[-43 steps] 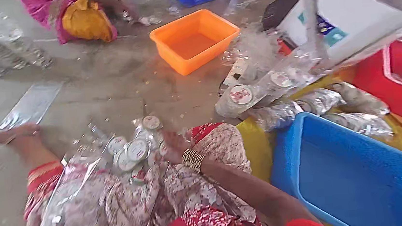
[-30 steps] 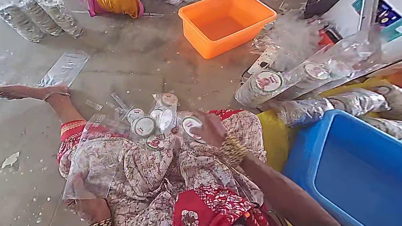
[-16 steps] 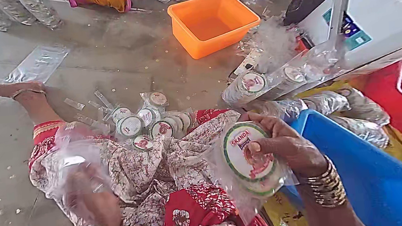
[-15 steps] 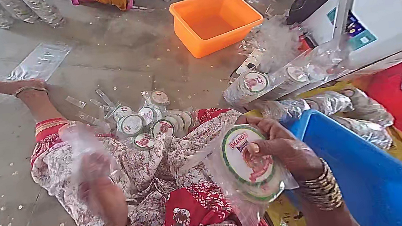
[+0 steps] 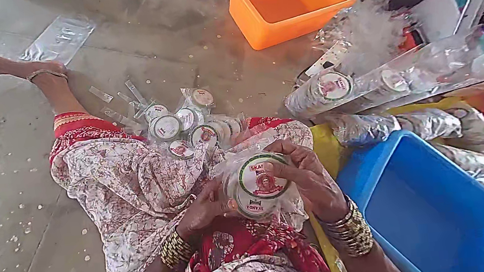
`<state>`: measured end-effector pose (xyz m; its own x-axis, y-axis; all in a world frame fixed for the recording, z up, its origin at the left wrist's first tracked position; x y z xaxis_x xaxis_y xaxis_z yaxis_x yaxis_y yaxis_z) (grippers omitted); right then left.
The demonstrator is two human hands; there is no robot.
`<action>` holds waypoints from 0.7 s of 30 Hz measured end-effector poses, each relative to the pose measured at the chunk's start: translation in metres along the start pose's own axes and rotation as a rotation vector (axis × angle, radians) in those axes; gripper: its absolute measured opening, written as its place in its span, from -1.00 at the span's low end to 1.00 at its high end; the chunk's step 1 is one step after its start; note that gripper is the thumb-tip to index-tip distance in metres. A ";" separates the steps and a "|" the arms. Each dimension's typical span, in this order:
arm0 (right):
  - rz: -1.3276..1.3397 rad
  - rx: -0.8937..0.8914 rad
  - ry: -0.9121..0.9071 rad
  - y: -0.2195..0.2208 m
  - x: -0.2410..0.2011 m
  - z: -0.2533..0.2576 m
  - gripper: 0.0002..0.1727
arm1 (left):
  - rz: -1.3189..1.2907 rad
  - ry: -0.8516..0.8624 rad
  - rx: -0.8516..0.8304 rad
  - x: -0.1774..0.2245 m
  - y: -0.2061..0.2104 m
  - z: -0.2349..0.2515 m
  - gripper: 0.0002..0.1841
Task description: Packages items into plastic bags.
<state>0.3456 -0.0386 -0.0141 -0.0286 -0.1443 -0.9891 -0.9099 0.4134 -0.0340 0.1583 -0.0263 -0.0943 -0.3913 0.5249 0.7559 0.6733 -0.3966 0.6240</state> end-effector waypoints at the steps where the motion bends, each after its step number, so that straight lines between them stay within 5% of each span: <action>1: 0.018 0.029 0.011 -0.001 -0.001 0.001 -0.95 | 0.012 0.006 0.008 0.000 0.000 0.004 -0.47; 4: 0.118 0.185 0.063 -0.003 -0.006 0.002 -0.90 | 0.018 0.058 0.065 0.005 -0.001 0.014 -0.71; 7: 0.140 0.338 0.060 0.005 -0.007 0.000 -0.76 | -0.054 0.029 0.313 0.010 -0.001 0.019 -0.67; 10: 0.097 0.342 -0.017 0.015 0.000 -0.002 -0.82 | -0.054 -0.045 0.491 0.010 -0.010 0.019 -0.66; 15: 0.015 0.294 0.062 0.009 -0.005 0.002 -0.80 | 0.002 -0.117 0.510 0.003 -0.023 0.014 -0.71; 18: 0.086 0.221 0.156 0.001 -0.008 0.005 -0.73 | 0.060 0.024 0.531 0.013 -0.033 0.014 -0.76; 21: 0.186 0.077 0.099 -0.007 -0.023 0.004 -0.70 | 0.236 0.336 0.366 0.046 -0.031 0.014 -0.74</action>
<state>0.3540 -0.0342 0.0080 -0.2368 -0.1447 -0.9607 -0.8509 0.5082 0.1331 0.1280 0.0212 -0.0816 -0.3418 0.1605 0.9260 0.9178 -0.1550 0.3656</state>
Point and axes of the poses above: each hand's wrist, its own z-axis towards the middle knuckle, its own y-axis out of the palm, x = y × z, the point moved 7 cm from there along z, towards the middle knuckle, and after that the axes turned 14 degrees about x, right-handed, at the moved point
